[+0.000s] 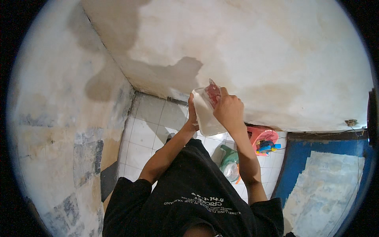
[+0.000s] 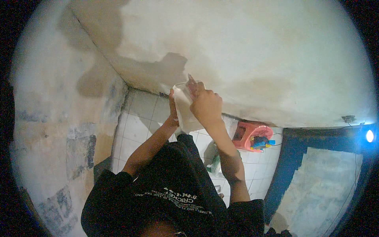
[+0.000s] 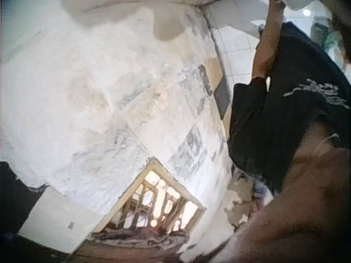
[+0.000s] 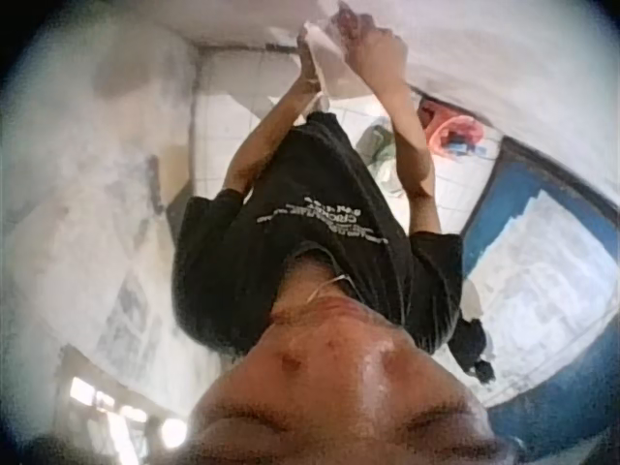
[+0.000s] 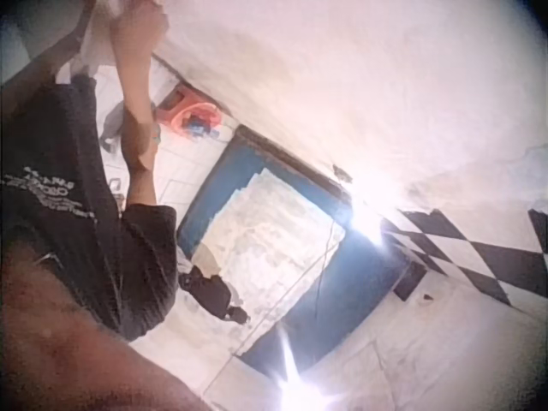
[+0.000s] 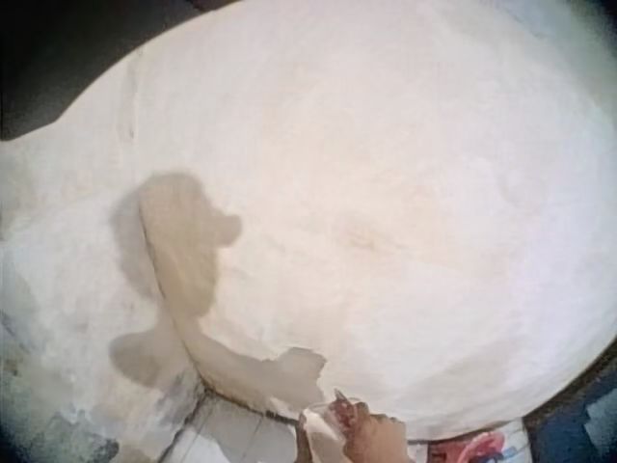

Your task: The person applies a white patching compound to a wall using a scraper, repeatedly spreading the material from a container onto uneven sections of the wall surface.

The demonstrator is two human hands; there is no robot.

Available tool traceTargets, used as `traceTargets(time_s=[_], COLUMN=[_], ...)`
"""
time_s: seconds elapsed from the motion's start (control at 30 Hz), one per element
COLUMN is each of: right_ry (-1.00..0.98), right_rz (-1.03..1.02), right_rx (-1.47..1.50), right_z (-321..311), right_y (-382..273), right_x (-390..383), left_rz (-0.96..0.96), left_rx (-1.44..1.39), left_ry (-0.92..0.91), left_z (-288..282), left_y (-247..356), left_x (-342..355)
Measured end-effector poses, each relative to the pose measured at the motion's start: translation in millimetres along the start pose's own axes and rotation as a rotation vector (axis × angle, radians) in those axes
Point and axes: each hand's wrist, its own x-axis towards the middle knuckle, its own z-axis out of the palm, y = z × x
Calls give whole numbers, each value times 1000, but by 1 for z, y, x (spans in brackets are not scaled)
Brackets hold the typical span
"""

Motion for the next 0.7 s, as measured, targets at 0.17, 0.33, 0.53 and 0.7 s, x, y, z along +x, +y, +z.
traceTargets(time_s=[0.17,0.33,0.53,0.7], right_ry=[-2,-3,-13,43], right_rz=[-38,-54,-120,-67], right_rx=[13,98,136,84], right_z=[-5,10,14,0], right_y=[3,-2,-2,-3], right_x=[6,5,2,3], left_rz=[16,44,25,33], left_rx=[10,5,-10,38], left_ry=[17,19,-13,32], left_z=[-3,-12,-10,3], left_y=[-1,-2,9,8], left_x=[1,8,4,3])
